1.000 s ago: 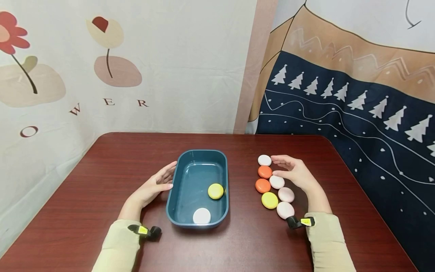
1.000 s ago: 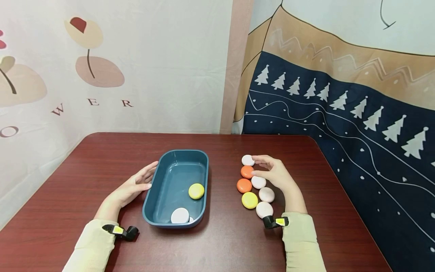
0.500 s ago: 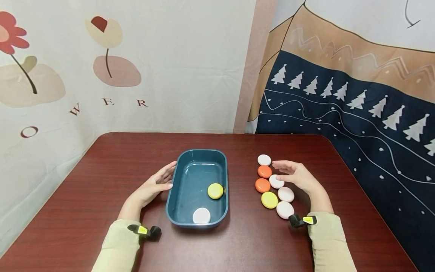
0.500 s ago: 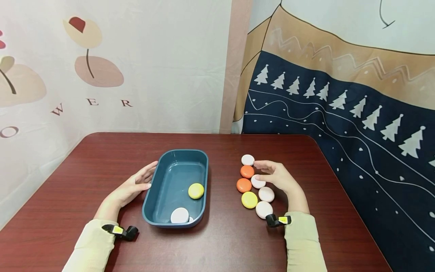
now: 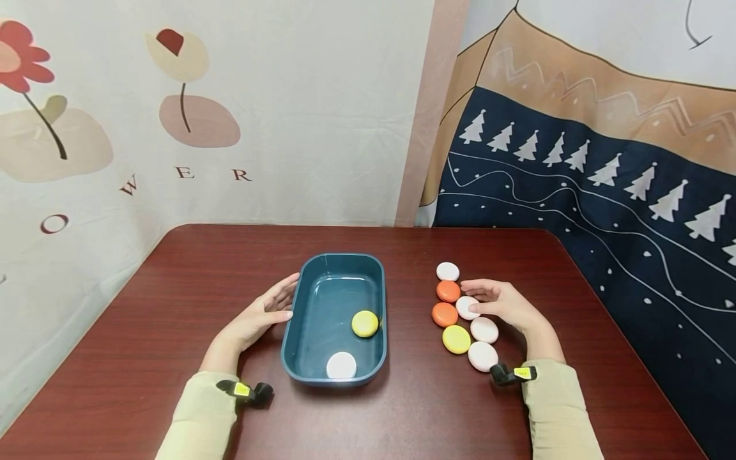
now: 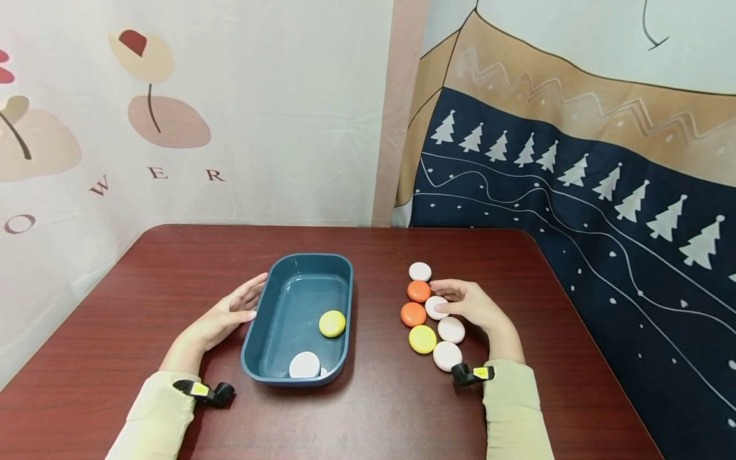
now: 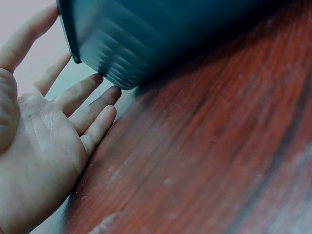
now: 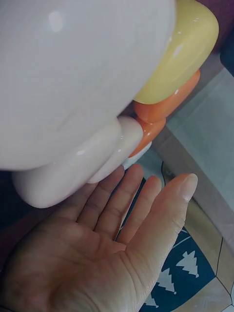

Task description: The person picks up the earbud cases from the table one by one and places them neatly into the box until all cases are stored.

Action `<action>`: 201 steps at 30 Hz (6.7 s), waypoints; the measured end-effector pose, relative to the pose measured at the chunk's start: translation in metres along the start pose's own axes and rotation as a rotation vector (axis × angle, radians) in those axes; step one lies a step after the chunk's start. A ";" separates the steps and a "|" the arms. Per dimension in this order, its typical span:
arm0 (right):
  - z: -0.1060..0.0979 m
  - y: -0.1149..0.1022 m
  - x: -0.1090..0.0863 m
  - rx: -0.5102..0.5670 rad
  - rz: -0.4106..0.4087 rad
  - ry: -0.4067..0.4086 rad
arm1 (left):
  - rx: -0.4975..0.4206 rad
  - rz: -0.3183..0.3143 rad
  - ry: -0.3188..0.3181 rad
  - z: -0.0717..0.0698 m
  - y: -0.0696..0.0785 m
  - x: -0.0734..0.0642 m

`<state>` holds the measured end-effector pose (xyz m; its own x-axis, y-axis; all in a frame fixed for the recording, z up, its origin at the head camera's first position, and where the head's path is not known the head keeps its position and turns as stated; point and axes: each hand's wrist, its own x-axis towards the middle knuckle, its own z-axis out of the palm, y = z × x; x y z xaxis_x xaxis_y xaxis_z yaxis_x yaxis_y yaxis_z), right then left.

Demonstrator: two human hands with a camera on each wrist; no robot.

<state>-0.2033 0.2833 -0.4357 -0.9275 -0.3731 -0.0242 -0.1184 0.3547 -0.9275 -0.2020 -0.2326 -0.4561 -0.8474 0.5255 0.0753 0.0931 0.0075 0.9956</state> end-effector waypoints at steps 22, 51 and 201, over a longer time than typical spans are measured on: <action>-0.002 0.005 -0.006 -0.145 0.067 -0.001 | 0.000 0.009 -0.005 0.000 -0.001 0.001; 0.003 0.006 0.000 -0.177 0.090 0.044 | -0.004 -0.001 0.010 0.000 0.000 0.000; 0.155 -0.093 0.019 -0.074 -0.462 0.040 | -0.014 -0.007 0.007 0.002 0.000 -0.001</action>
<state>-0.1549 0.1102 -0.4073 -0.7846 -0.4734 0.4004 -0.5456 0.2204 -0.8085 -0.2005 -0.2313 -0.4562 -0.8516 0.5197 0.0690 0.0804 -0.0005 0.9968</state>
